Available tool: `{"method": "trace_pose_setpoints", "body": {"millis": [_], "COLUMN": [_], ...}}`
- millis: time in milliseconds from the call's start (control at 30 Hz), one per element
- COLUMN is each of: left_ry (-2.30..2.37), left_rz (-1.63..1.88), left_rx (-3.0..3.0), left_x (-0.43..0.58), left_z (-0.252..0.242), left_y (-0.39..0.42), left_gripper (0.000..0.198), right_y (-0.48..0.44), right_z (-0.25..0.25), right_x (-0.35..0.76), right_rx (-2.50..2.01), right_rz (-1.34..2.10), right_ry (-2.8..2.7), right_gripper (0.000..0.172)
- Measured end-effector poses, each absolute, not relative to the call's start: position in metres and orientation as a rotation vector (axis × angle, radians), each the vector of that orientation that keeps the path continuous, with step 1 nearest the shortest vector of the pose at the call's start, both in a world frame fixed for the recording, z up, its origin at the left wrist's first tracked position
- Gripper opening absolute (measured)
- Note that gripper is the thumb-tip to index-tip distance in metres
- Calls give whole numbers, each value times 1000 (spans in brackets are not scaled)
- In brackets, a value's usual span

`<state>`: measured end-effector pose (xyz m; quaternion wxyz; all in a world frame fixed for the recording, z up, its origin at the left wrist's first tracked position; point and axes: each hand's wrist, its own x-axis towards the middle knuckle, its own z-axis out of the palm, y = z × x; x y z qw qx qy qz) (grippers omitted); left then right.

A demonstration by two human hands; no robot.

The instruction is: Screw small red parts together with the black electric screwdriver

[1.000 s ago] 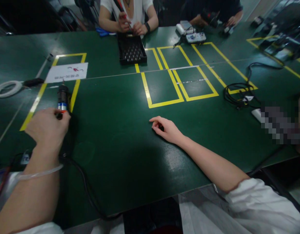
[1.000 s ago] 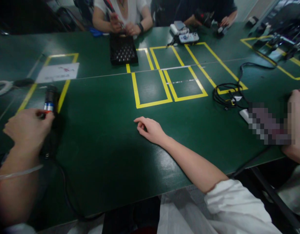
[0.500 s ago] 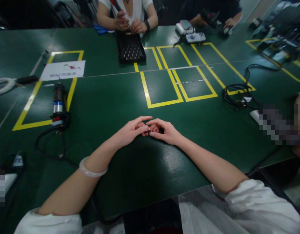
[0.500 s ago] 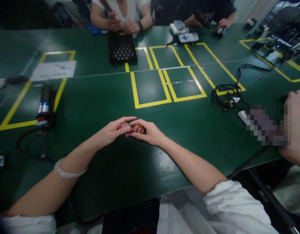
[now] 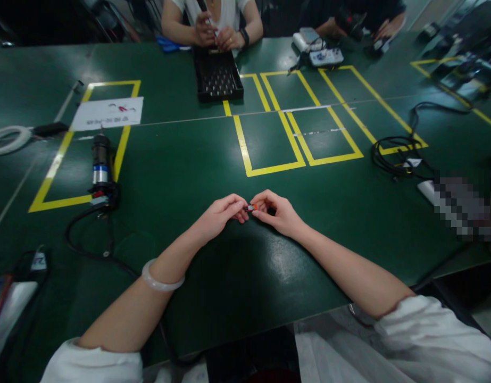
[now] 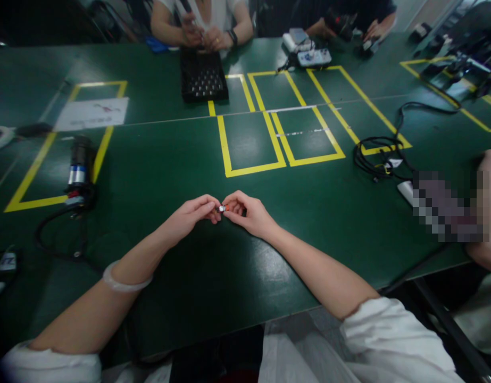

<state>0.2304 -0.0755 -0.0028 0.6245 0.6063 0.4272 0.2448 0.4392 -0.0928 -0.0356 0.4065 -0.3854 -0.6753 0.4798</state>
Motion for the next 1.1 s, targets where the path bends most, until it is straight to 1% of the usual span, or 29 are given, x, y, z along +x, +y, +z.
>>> {"method": "trace_pose_setpoints", "body": {"millis": [300,500,600,700,900,1100], "left_ry": [950,943,943,950,963,976], "left_rz": [542,558,568,574,595,593], "left_rx": [1390,1403,1392,1378,1363,1378], "left_x": [231,230,230,231,231,232], "left_z": [-8,-12,-12,-11,-11,-11], "left_y": [-77,-77,-78,-79,-79,-78], "left_gripper": [30,30,30,32,32,30], "right_y": [-94,-93,-92,-92,-93,-92], "right_z": [-34,-35,-35,-33,-31,-33], "right_x": [438,438,439,439,440,439], "right_rx": [-961,-1000,-1015,-1017,-917,-962], "right_rz": [1170,1232,1247,1189,1098,1056], "right_ry": [-1762,-1720,-1711,-1752,-1818,-1834], "right_gripper": [15,21,17,13,10,17]}}
